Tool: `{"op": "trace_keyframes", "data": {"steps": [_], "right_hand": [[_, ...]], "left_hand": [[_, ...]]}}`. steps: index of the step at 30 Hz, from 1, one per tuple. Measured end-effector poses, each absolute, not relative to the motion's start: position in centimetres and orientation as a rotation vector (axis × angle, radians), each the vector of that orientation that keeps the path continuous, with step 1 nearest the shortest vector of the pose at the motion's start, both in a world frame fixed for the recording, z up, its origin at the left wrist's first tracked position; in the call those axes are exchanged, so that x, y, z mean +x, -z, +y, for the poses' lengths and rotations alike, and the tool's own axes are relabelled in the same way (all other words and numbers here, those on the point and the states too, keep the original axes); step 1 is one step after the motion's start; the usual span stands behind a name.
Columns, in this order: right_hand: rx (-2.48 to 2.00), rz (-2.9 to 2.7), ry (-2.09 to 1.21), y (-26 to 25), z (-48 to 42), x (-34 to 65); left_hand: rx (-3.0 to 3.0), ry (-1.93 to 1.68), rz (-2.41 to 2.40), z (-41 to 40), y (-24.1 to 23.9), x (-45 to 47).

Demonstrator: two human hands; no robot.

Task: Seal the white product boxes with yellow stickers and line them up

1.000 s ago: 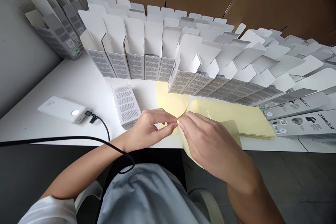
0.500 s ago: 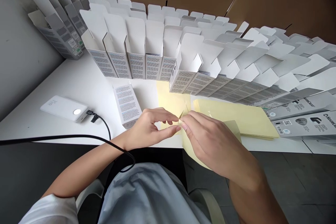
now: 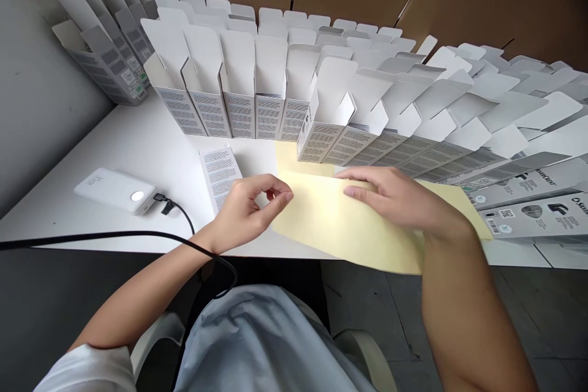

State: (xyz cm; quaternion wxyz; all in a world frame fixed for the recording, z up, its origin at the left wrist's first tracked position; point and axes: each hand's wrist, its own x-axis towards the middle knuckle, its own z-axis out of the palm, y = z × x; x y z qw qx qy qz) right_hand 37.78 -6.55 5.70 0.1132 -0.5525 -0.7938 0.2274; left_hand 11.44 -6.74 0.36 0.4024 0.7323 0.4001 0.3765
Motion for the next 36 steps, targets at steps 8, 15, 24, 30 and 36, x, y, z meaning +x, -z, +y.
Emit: {"op": "trace_keyframes", "data": {"steps": [8,15,24,30,36], "right_hand": [[-1.916,-2.41,-0.649,0.5,-0.2,38.8],[-1.724,-2.16,-0.233,1.2,-2.0,36.3],[-1.032,-1.125,-1.625,-0.1,-8.4,27.4],[-1.056,-0.963,-1.692,1.0,-8.1,24.9],[-1.053,-1.068,-1.645,1.5,-7.9,23.8]], "left_hand": [[1.784,-1.038,1.119,-6.4,0.8,9.5],[1.996,-1.217,1.12,-6.3,1.5,8.5],[3.108,-1.703,0.898,-6.1,3.2,6.2],[3.257,-1.556,0.82,-6.7,3.2,4.5],[3.294,-1.479,0.822,-7.2,3.5,3.5]]}}
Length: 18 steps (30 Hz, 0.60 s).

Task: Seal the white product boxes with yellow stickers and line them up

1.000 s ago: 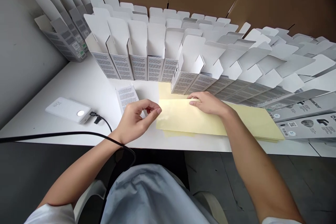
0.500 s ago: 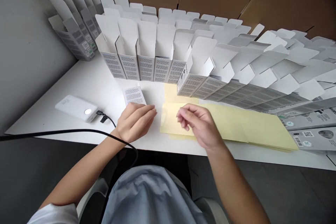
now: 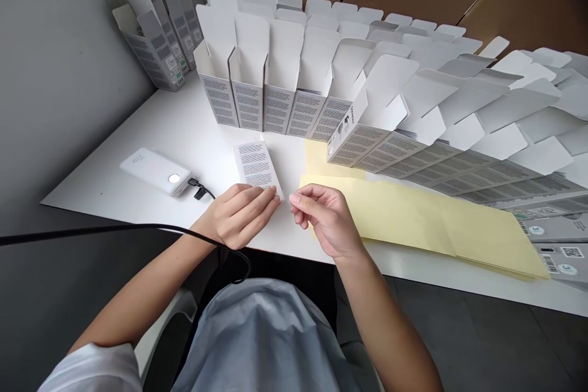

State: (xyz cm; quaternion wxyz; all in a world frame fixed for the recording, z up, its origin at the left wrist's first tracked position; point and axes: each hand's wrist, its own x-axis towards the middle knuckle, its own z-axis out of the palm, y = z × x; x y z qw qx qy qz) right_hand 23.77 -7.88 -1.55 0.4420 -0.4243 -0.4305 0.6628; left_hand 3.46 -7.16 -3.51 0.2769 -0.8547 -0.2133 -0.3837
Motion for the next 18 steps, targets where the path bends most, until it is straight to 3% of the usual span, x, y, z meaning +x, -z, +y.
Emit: {"op": "trace_keyframes", "data": {"steps": [8,18], "right_hand": [[-0.949,-0.912,-1.479,5.1,-8.9,23.2],[-0.892,-0.673,-1.467,8.3,-10.7,18.7]], "left_hand": [[-2.504,1.077,-0.996,-6.9,7.0,2.4],[-2.592,1.18,-0.994,-6.1,8.7,2.1]]}}
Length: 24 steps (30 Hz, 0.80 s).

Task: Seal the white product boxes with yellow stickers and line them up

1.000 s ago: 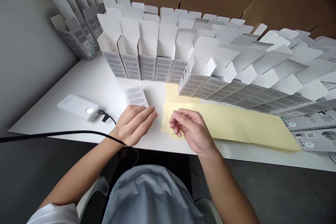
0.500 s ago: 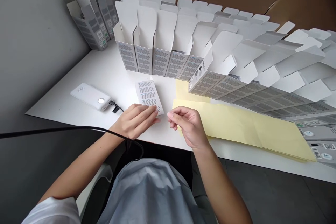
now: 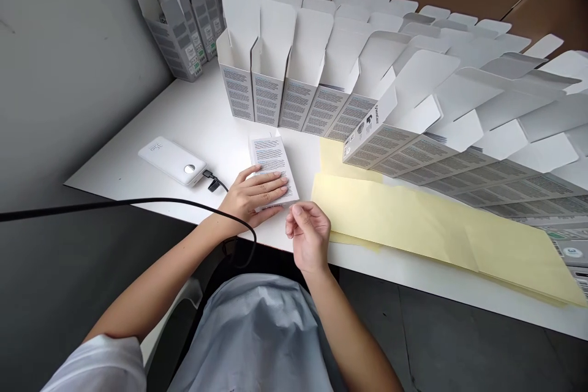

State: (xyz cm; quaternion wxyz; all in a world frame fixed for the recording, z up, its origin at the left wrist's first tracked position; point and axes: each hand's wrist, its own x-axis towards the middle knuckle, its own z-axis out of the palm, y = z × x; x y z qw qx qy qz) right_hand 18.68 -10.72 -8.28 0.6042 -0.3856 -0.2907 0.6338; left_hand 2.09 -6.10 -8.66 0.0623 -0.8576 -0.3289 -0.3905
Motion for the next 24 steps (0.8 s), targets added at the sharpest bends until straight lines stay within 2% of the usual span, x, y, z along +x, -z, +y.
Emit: {"op": "trace_keyframes", "data": {"steps": [5,24], "right_hand": [[-0.977,-0.635,-1.465,8.0,-10.8,17.8],[-1.068,-0.688,-1.408,8.4,-10.6,17.3]], "left_hand": [[-2.606,1.343,-1.075,-6.0,9.0,2.2],[-2.637,1.36,-1.128,-6.1,8.7,2.2]]}}
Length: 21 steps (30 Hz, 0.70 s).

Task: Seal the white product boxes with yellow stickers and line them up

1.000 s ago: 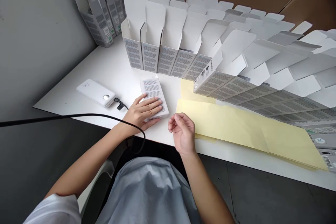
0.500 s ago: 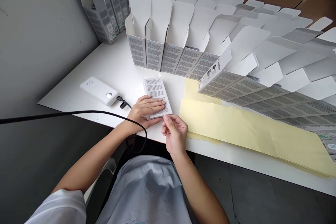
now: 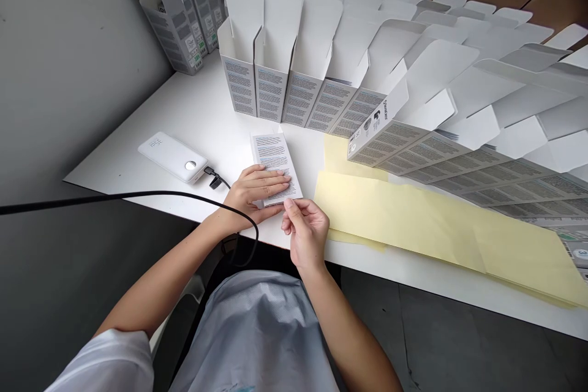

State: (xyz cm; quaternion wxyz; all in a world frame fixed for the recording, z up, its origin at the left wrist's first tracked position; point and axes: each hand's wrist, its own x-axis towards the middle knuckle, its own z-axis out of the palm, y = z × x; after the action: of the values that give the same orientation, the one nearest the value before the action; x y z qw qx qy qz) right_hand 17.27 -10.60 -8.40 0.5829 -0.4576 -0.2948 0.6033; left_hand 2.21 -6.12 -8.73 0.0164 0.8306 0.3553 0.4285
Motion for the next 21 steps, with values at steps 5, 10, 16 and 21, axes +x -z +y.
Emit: {"op": "trace_keyframes", "data": {"steps": [5,10,16,21], "right_hand": [[-1.104,-0.711,-1.383,8.5,-10.7,17.2],[-1.142,-0.744,-1.35,8.6,-10.8,17.2],[-1.218,-0.843,-1.296,8.1,-10.8,17.5],[-1.402,-1.175,-1.132,7.8,-10.4,18.8]], "left_hand": [[2.57,-1.341,1.096,-6.1,8.8,2.3],[2.6,-1.341,1.098,-6.1,8.6,2.3],[2.611,-1.314,1.109,-6.1,8.6,2.2],[2.599,-1.315,1.121,-6.0,8.8,2.1]]}}
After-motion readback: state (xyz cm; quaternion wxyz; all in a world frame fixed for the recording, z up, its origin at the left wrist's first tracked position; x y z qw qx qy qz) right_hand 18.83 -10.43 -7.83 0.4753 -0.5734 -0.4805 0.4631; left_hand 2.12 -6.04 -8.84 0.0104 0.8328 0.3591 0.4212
